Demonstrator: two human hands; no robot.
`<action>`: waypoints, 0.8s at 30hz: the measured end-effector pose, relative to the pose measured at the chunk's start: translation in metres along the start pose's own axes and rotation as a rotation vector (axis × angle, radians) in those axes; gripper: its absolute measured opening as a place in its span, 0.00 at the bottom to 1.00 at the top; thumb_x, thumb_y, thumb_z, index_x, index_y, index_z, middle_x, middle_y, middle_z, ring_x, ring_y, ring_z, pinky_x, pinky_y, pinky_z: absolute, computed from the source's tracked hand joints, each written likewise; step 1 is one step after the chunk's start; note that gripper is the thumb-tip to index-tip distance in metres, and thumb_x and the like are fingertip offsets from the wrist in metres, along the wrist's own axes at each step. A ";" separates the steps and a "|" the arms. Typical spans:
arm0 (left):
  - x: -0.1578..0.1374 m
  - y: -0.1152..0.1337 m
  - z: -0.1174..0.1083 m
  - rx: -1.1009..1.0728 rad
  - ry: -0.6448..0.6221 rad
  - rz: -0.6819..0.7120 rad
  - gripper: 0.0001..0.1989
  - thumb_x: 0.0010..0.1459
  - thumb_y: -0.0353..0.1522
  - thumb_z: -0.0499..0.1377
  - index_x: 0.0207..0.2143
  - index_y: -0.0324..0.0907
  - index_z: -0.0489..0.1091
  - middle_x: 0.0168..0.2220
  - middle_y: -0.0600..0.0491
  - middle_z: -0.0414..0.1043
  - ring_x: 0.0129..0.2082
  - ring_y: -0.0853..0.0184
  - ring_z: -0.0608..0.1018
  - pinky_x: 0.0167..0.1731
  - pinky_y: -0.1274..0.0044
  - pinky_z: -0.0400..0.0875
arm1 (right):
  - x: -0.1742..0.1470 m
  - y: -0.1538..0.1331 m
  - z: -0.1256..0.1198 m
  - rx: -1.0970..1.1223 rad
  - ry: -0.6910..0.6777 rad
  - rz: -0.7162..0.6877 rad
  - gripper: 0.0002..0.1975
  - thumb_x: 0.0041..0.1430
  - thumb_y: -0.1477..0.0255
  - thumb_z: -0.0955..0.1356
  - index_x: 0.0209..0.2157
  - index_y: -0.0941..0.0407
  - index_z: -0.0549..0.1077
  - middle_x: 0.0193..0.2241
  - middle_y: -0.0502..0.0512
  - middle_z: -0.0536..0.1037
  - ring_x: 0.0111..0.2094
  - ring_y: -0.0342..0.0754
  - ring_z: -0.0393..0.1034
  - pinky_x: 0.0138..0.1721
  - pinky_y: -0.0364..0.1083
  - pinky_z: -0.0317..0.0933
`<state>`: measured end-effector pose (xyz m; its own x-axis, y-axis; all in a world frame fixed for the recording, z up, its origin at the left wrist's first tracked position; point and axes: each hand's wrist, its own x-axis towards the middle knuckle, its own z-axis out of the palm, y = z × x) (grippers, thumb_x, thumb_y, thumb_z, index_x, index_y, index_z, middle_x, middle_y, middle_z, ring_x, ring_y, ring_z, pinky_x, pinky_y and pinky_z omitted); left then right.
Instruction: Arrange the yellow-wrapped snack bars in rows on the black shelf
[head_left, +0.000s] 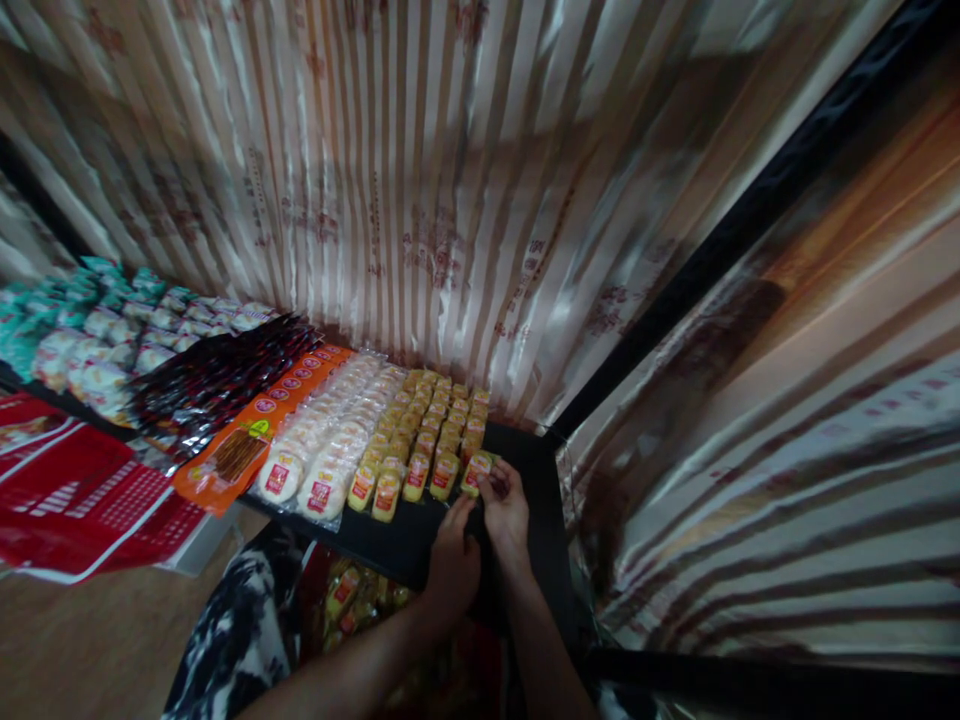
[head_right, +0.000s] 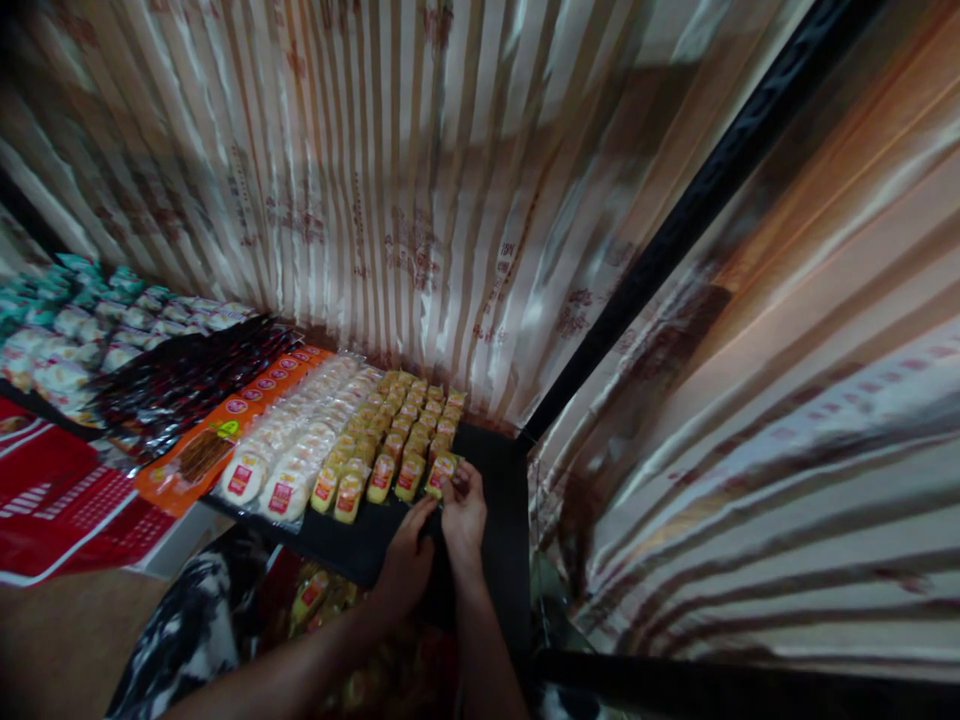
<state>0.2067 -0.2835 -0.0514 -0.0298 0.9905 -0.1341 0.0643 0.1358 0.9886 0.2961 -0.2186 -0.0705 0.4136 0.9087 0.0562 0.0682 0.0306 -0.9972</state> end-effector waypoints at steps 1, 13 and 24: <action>0.002 0.000 0.000 -0.011 0.006 -0.006 0.30 0.41 0.18 0.50 0.49 0.38 0.68 0.57 0.46 0.62 0.59 0.62 0.62 0.62 0.70 0.48 | 0.002 0.000 0.002 -0.019 -0.014 -0.009 0.22 0.45 0.61 0.68 0.42 0.56 0.65 0.38 0.57 0.74 0.39 0.49 0.70 0.46 0.51 0.63; 0.008 -0.015 -0.002 0.166 -0.044 -0.011 0.27 0.44 0.19 0.49 0.48 0.34 0.69 0.58 0.43 0.61 0.59 0.62 0.62 0.61 0.72 0.51 | 0.002 0.023 0.008 -0.137 -0.053 -0.035 0.20 0.47 0.60 0.66 0.41 0.57 0.67 0.40 0.59 0.74 0.40 0.51 0.72 0.44 0.50 0.65; -0.027 0.044 -0.021 0.306 -0.119 0.046 0.24 0.43 0.18 0.49 0.43 0.35 0.71 0.48 0.43 0.70 0.50 0.61 0.70 0.54 0.72 0.61 | -0.015 0.008 -0.005 -0.177 0.087 -0.089 0.25 0.51 0.56 0.64 0.45 0.58 0.66 0.48 0.64 0.68 0.48 0.53 0.66 0.48 0.51 0.63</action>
<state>0.1888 -0.3050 -0.0031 0.0959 0.9888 -0.1148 0.3600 0.0730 0.9301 0.2950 -0.2341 -0.0796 0.4755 0.8659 0.1551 0.2629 0.0284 -0.9644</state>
